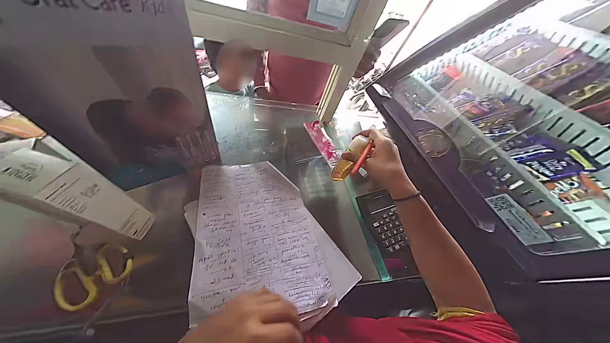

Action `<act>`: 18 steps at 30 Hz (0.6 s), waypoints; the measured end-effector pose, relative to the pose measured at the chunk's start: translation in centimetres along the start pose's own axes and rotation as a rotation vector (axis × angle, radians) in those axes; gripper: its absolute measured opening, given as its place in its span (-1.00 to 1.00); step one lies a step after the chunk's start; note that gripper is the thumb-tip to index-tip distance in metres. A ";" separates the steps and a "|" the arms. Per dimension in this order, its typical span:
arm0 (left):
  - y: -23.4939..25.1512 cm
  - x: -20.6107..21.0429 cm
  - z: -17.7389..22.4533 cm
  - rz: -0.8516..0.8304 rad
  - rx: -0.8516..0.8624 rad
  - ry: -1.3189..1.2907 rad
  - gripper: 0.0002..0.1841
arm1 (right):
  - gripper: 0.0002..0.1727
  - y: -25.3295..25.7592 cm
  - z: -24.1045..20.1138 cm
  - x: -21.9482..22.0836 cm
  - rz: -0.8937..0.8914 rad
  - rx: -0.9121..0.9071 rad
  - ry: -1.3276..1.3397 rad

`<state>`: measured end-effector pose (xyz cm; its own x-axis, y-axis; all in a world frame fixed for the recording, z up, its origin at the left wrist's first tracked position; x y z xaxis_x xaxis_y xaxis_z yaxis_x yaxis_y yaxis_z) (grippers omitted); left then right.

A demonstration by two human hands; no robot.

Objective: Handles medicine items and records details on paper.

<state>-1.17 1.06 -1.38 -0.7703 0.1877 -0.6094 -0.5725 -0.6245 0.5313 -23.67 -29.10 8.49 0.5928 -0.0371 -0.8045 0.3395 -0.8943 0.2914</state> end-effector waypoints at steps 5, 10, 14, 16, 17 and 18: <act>0.0 -0.2 -1.6 0.013 -0.174 0.386 -0.70 | -0.42 0.1 0.0 2.1 -0.052 -0.095 0.047; 0.6 1.5 -2.3 -0.008 -0.236 0.455 -0.58 | -0.22 -0.8 -0.4 1.1 -0.067 -0.107 -0.053; 0.6 1.6 -2.1 0.088 -0.275 0.446 -0.40 | -0.49 -6.3 -3.6 -0.2 0.156 -0.255 -0.144; 0.6 1.4 -2.0 0.138 -0.316 0.379 -0.25 | -0.65 -9.2 -4.8 1.1 -0.028 -0.294 -0.087; 0.6 1.2 -2.0 0.149 -0.323 0.354 -0.20 | -0.63 -10.1 -5.2 2.5 -0.176 -0.263 -0.063; 0.5 1.1 -2.0 0.155 -0.323 0.333 -0.18 | -0.53 -10.6 -5.5 4.2 -0.296 -0.203 -0.064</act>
<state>-1.71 -0.55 -2.98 -0.6779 -0.1460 -0.7205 -0.3008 -0.8392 0.4530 -20.79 -17.28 4.88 0.4023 0.1759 -0.8984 0.6312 -0.7641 0.1330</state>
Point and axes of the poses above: each hand's wrist, its own y-axis towards the middle knuckle, its own x-axis out of the palm, z = x × y, the point moved 1 cm from there along y, towards the middle knuckle, and after that the axes turned 1 degree about -y, right-handed, at the moved point
